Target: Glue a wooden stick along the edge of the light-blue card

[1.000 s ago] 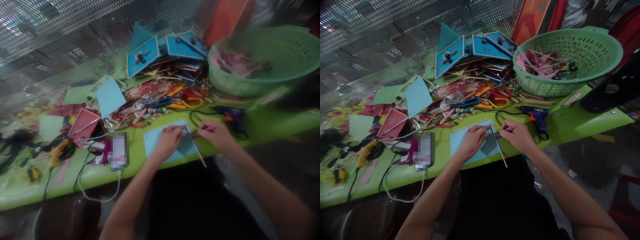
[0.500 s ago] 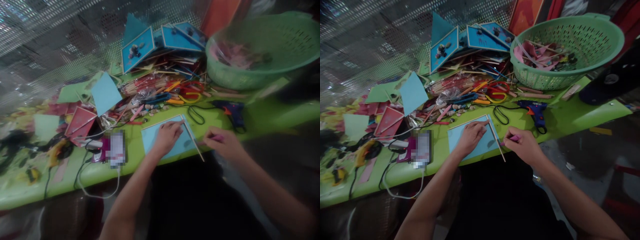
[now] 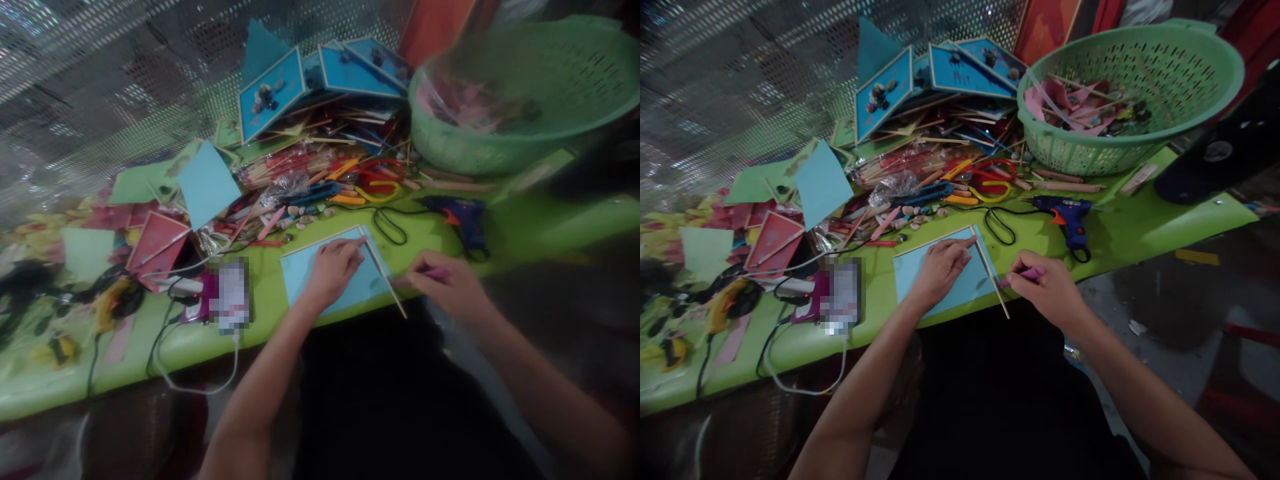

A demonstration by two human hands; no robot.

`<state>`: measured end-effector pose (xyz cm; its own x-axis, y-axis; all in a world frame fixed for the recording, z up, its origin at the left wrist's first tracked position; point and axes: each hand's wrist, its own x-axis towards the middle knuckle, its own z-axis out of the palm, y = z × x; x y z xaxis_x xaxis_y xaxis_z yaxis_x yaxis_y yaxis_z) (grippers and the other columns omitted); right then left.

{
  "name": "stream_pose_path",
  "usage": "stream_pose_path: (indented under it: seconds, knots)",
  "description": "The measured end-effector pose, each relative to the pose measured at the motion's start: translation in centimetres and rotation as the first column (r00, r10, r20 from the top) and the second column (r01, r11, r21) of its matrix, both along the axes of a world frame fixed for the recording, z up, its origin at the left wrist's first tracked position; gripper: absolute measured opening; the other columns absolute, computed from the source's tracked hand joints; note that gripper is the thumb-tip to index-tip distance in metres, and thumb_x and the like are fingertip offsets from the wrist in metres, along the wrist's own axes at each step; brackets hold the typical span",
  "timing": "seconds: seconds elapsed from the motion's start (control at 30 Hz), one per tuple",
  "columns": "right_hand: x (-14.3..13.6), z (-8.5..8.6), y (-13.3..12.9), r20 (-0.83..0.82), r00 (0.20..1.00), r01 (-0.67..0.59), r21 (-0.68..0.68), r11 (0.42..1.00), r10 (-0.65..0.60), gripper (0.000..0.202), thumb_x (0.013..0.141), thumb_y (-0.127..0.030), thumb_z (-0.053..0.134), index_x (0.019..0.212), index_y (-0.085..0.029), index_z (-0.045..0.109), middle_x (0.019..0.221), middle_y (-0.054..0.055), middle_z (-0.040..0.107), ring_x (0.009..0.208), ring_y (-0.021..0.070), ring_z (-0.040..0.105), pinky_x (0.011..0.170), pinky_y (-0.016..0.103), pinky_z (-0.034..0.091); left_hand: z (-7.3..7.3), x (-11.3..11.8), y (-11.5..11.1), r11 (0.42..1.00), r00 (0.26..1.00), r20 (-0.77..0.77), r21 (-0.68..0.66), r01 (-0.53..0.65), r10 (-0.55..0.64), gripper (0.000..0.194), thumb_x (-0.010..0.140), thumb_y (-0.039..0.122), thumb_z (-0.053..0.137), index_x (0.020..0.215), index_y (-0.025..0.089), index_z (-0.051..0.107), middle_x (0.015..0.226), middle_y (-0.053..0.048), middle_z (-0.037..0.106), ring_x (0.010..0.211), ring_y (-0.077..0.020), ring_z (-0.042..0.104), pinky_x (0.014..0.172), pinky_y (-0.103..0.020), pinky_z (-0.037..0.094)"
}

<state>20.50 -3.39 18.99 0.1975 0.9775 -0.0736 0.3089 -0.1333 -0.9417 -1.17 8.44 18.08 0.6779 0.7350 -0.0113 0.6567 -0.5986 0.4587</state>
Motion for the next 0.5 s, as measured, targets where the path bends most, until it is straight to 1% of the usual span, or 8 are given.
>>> stream_pose_path:
  seconds: [0.07,0.13,0.2,0.27,0.3,0.37,0.43,0.5]
  knots:
    - [0.0,0.1,-0.3,-0.033,0.999,-0.02,-0.02,1.0,0.019,0.016,0.081,-0.026,0.067,0.066,-0.025,0.062,0.062,-0.001,0.059,0.071,0.0215,0.071,0.06,0.03,0.047,0.0,0.0,0.0,1.0,1.0,-0.001,-0.003,0.001,-0.001,0.03,0.108,0.034,0.044,0.128,0.027,0.065,0.142,-0.004,0.067,0.133,-0.0216,0.056,0.114,-0.042,0.039]
    - [0.1,0.5,-0.4,-0.064,0.998,0.003,-0.017,1.0,-0.004,0.018,0.082,-0.026,0.069,0.066,-0.025,0.061,0.063,-0.001,0.059,0.075,0.0234,0.073,0.06,0.03,0.047,0.0,-0.1,0.0,1.0,1.0,0.024,0.006,0.018,-0.018,0.027,0.108,0.034,0.045,0.121,0.026,0.067,0.143,-0.004,0.067,0.133,-0.0214,0.056,0.114,-0.042,0.04]
    - [0.1,1.0,-0.2,-0.087,0.995,0.055,0.026,0.998,-0.053,0.018,0.083,-0.027,0.07,0.067,-0.025,0.062,0.065,0.0,0.061,0.074,0.0228,0.071,0.061,0.031,0.048,-0.2,-0.3,0.1,0.999,0.996,0.086,0.041,0.035,-0.038,0.024,0.107,0.035,0.047,0.112,0.024,0.068,0.147,-0.004,0.064,0.134,-0.0215,0.055,0.114,-0.042,0.04]
    - [0.1,1.5,0.5,-0.13,0.988,0.09,0.076,0.993,-0.08,0.013,0.085,-0.031,0.072,0.073,-0.026,0.067,0.071,0.001,0.064,0.073,0.0217,0.069,0.062,0.031,0.048,-0.5,-0.5,0.2,0.996,0.986,0.163,0.084,0.031,-0.044,0.023,0.106,0.036,0.05,0.107,0.023,0.068,0.147,-0.005,0.064,0.134,-0.0212,0.056,0.114,-0.04,0.041]
    - [0.0,1.7,1.0,-0.158,0.984,0.098,0.098,0.99,-0.081,0.012,0.085,-0.033,0.073,0.077,-0.026,0.069,0.073,0.001,0.066,0.073,0.0214,0.069,0.063,0.031,0.048,-0.7,-0.6,0.3,0.995,0.979,0.197,0.1,0.022,-0.041,0.022,0.106,0.037,0.051,0.107,0.023,0.068,0.142,-0.006,0.066,0.131,-0.0211,0.057,0.113,-0.04,0.042]
    - [-0.2,1.9,2.1,-0.221,0.972,0.108,0.139,0.984,-0.076,0.013,0.086,-0.037,0.075,0.081,-0.025,0.07,0.075,0.001,0.067,0.073,0.0205,0.069,0.064,0.031,0.047,-1.0,-0.7,0.5,0.994,0.97,0.243,0.108,0.006,-0.033,0.022,0.105,0.038,0.054,0.109,0.022,0.069,0.126,-0.007,0.073,0.121,-0.021,0.062,0.107,-0.038,0.045]
    - [-0.6,1.8,3.2,-0.264,0.962,0.116,0.176,0.977,-0.067,0.017,0.084,-0.039,0.077,0.081,-0.024,0.07,0.072,0.0,0.066,0.07,0.0185,0.067,0.063,0.029,0.046,-1.2,-0.8,0.6,0.995,0.963,0.268,0.096,0.004,-0.03,0.023,0.104,0.038,0.056,0.112,0.022,0.07,0.11,-0.005,0.076,0.109,-0.0208,0.065,0.099,-0.037,0.047]
    - [-1.0,1.6,4.1,-0.282,0.958,0.102,0.195,0.976,-0.043,0.019,0.082,-0.039,0.078,0.078,-0.022,0.069,0.069,-0.001,0.066,0.066,0.016,0.063,0.061,0.028,0.044,-1.3,-0.9,0.6,0.997,0.961,0.276,0.081,0.002,-0.025,0.023,0.104,0.038,0.056,0.113,0.022,0.071,0.103,-0.004,0.076,0.102,-0.0207,0.066,0.095,-0.036,0.047]
